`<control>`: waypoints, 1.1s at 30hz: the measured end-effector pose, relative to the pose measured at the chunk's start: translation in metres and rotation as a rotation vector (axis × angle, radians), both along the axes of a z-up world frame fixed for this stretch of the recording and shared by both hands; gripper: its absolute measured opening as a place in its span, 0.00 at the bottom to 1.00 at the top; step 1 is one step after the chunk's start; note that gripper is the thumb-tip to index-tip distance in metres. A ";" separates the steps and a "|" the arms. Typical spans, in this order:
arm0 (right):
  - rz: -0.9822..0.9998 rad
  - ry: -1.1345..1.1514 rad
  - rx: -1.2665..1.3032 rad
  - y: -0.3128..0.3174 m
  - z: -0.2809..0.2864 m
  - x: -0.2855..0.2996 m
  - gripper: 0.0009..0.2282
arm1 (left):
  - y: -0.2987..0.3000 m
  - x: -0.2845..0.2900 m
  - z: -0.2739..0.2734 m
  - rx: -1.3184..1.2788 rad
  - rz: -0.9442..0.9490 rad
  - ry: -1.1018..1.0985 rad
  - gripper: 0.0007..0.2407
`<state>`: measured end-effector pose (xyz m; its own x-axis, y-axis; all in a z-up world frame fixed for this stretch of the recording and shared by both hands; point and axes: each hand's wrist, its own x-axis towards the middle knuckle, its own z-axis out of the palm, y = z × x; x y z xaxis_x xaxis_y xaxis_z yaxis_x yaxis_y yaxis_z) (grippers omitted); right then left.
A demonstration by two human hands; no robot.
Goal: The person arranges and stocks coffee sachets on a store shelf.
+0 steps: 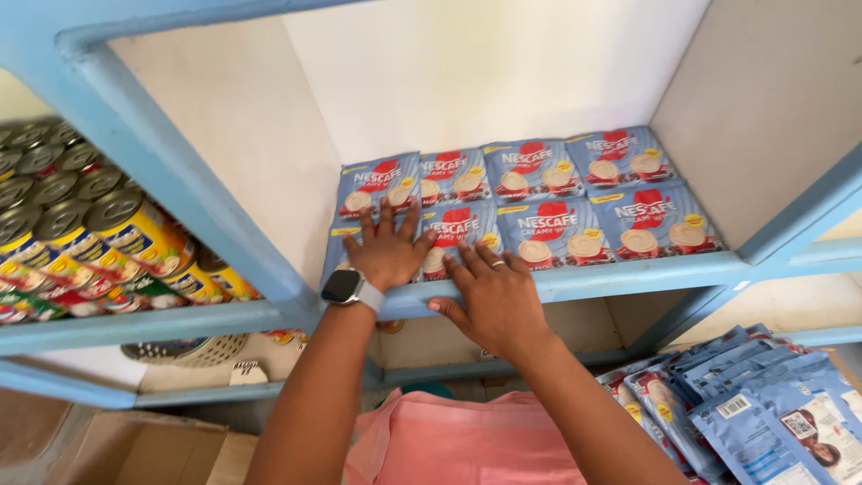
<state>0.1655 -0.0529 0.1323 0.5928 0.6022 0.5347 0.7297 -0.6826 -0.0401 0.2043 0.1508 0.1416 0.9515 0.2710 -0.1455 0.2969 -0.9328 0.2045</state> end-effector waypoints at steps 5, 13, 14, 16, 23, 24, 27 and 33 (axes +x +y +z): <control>-0.014 0.346 -0.034 0.010 0.023 0.019 0.19 | 0.012 0.028 0.006 0.024 0.004 -0.054 0.26; -0.140 0.277 -0.147 0.064 0.019 0.109 0.26 | 0.020 0.066 -0.019 0.080 0.016 -0.145 0.26; -0.223 0.504 -0.221 0.067 0.022 0.113 0.30 | 0.023 0.069 -0.021 0.070 0.046 -0.132 0.27; -0.228 0.544 -0.247 0.063 0.008 0.120 0.30 | 0.029 0.064 -0.024 0.041 0.083 -0.119 0.26; -0.328 0.577 -0.242 0.056 0.007 0.118 0.28 | 0.032 0.057 -0.024 0.018 0.152 -0.137 0.25; -0.327 0.580 -0.248 0.056 0.005 0.118 0.28 | 0.032 0.056 -0.026 0.014 0.154 -0.132 0.25; -0.340 0.574 -0.229 0.055 0.006 0.121 0.28 | 0.032 0.056 -0.026 0.000 0.156 -0.146 0.24; -0.342 0.592 -0.240 0.055 0.005 0.119 0.29 | 0.031 0.054 -0.028 0.010 0.144 -0.175 0.24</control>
<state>0.2842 0.0024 0.1374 0.9181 0.3921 -0.0577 0.3764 -0.9082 -0.1831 0.2580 0.1815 0.1132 0.9135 0.4064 0.0215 0.3879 -0.8855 0.2559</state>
